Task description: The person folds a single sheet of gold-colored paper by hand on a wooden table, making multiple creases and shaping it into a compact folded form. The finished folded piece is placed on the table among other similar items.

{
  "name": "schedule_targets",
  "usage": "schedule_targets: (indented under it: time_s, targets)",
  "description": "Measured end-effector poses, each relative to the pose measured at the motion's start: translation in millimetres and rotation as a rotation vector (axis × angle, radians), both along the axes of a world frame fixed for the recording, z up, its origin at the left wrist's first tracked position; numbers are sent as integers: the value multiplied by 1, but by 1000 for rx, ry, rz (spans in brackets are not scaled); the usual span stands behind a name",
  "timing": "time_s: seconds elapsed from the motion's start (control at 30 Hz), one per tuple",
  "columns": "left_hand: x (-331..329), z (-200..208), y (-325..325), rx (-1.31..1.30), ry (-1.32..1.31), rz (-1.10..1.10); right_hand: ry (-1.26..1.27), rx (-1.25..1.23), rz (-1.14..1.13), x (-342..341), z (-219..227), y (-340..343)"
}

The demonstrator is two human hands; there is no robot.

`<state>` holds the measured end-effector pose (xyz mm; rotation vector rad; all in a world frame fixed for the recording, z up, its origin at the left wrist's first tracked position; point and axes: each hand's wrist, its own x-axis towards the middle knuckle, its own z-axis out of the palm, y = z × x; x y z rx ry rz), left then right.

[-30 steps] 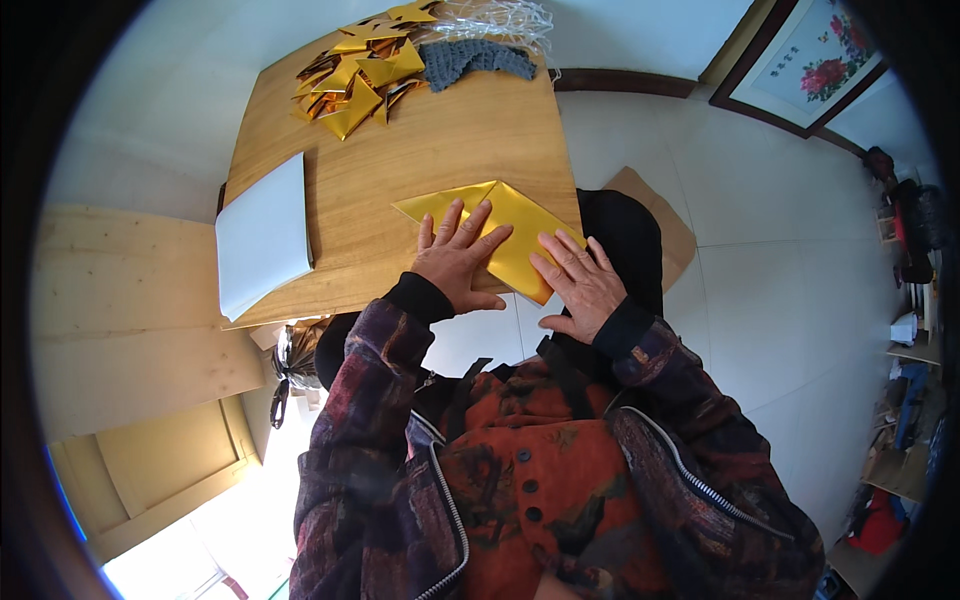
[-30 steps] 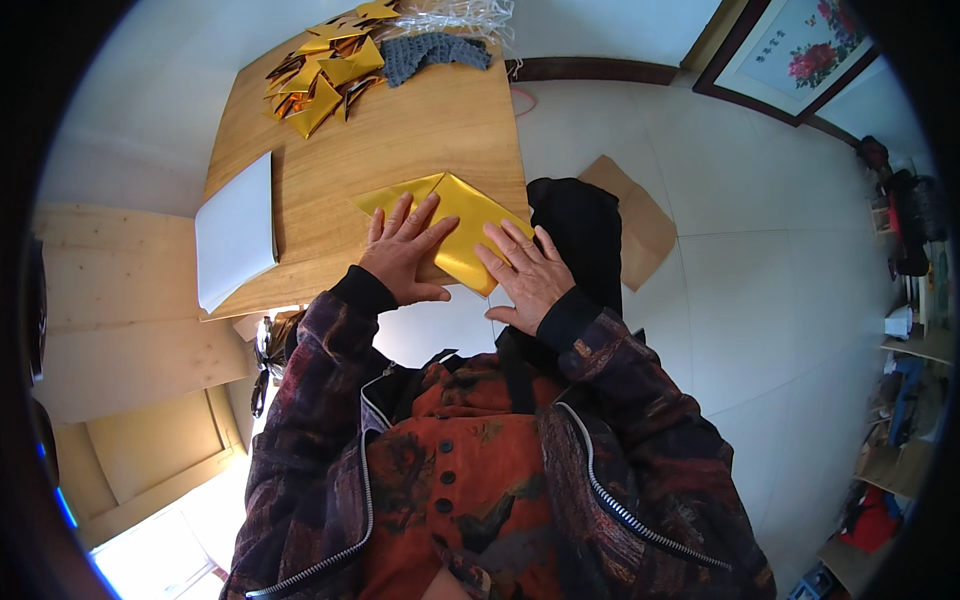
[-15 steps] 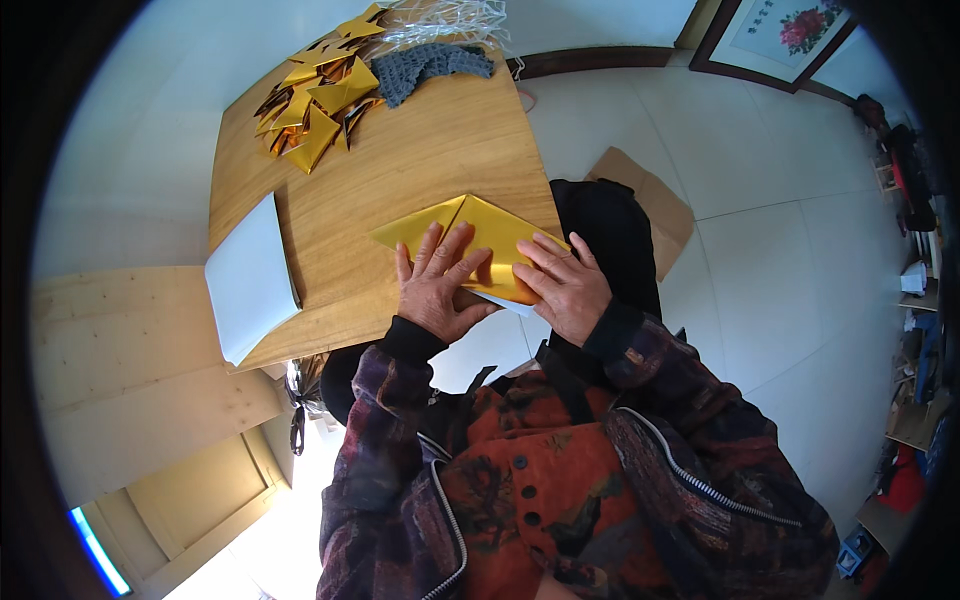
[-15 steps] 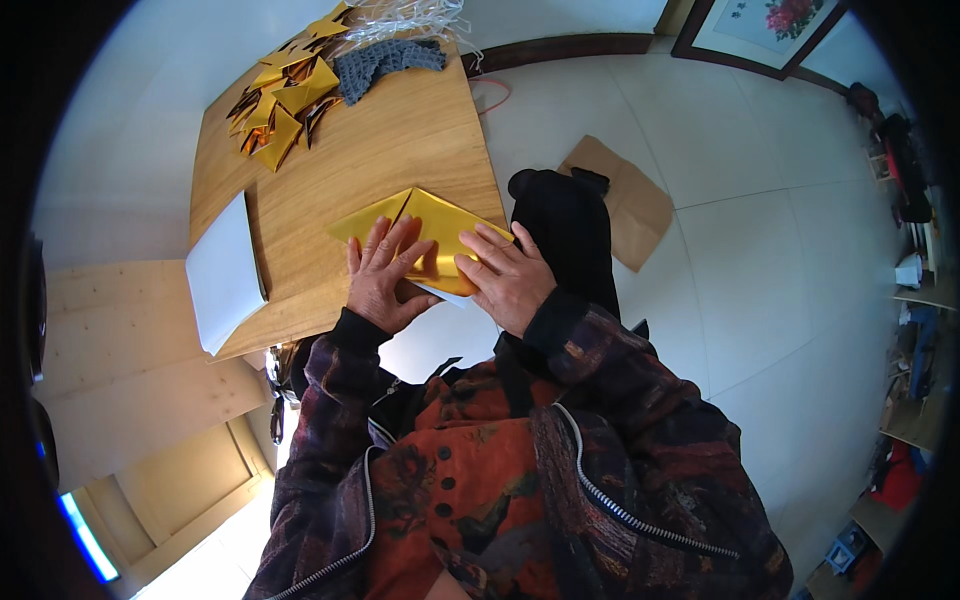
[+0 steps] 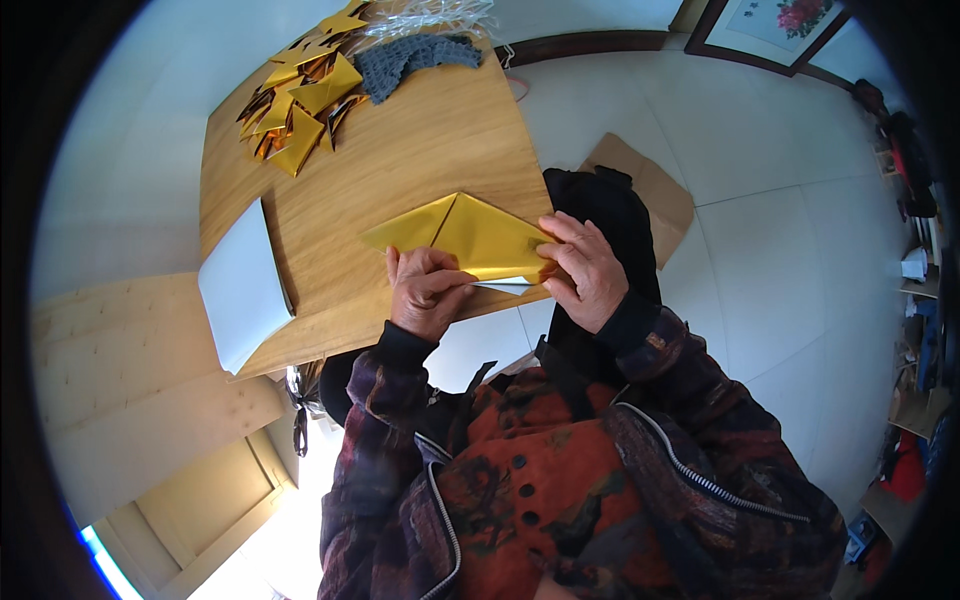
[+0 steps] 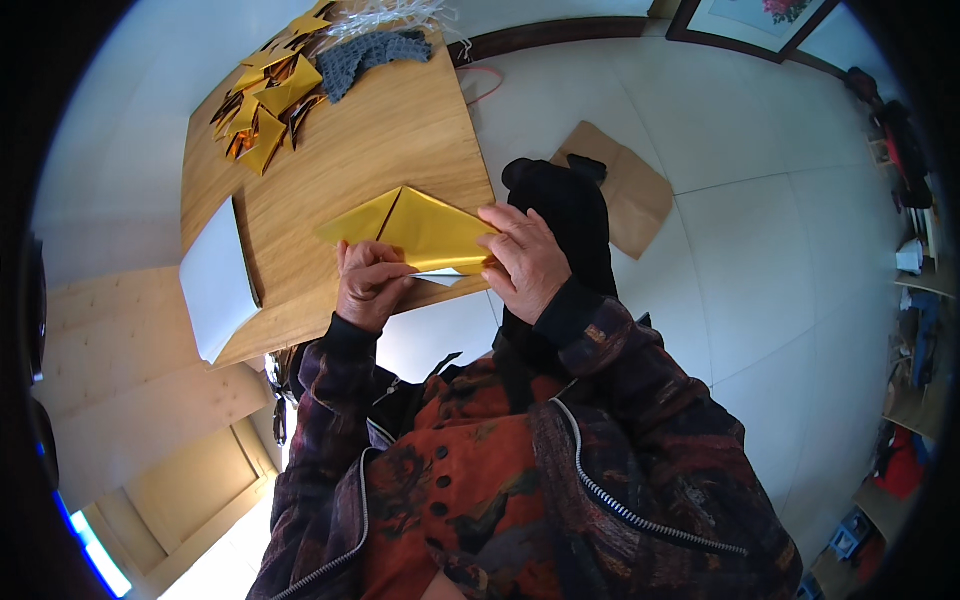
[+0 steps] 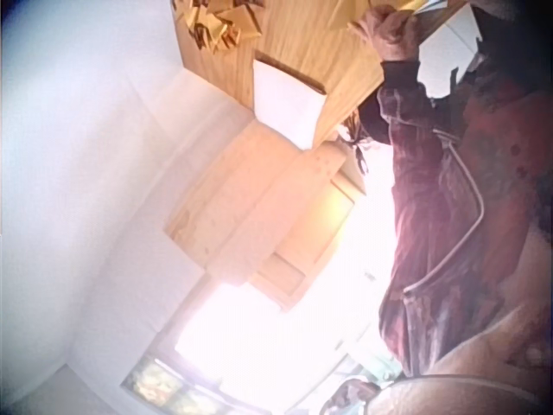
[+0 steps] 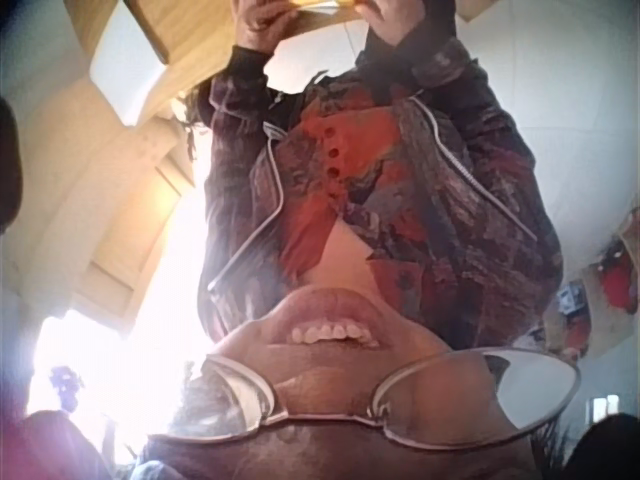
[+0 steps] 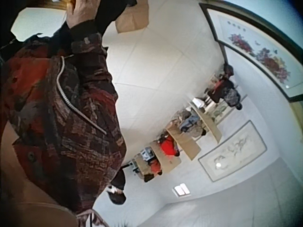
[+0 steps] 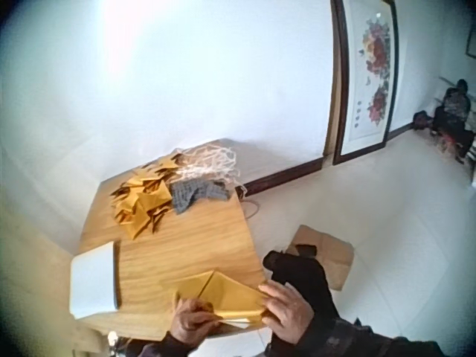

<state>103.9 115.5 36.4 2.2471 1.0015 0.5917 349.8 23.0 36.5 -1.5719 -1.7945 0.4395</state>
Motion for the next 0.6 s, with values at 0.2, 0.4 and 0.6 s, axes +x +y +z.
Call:
schedule_targets:
  time_s: [0.2,0.4,0.6]
  targets:
    - [1,1,3,-127,-81,68,119,55,-50,5,-3,5]
    - [6,4,4,-178,-64,145,132,42,-87,7,-4,9]
    - [16,5,2,-135,-72,228,106,39,-130,7,-5,15]
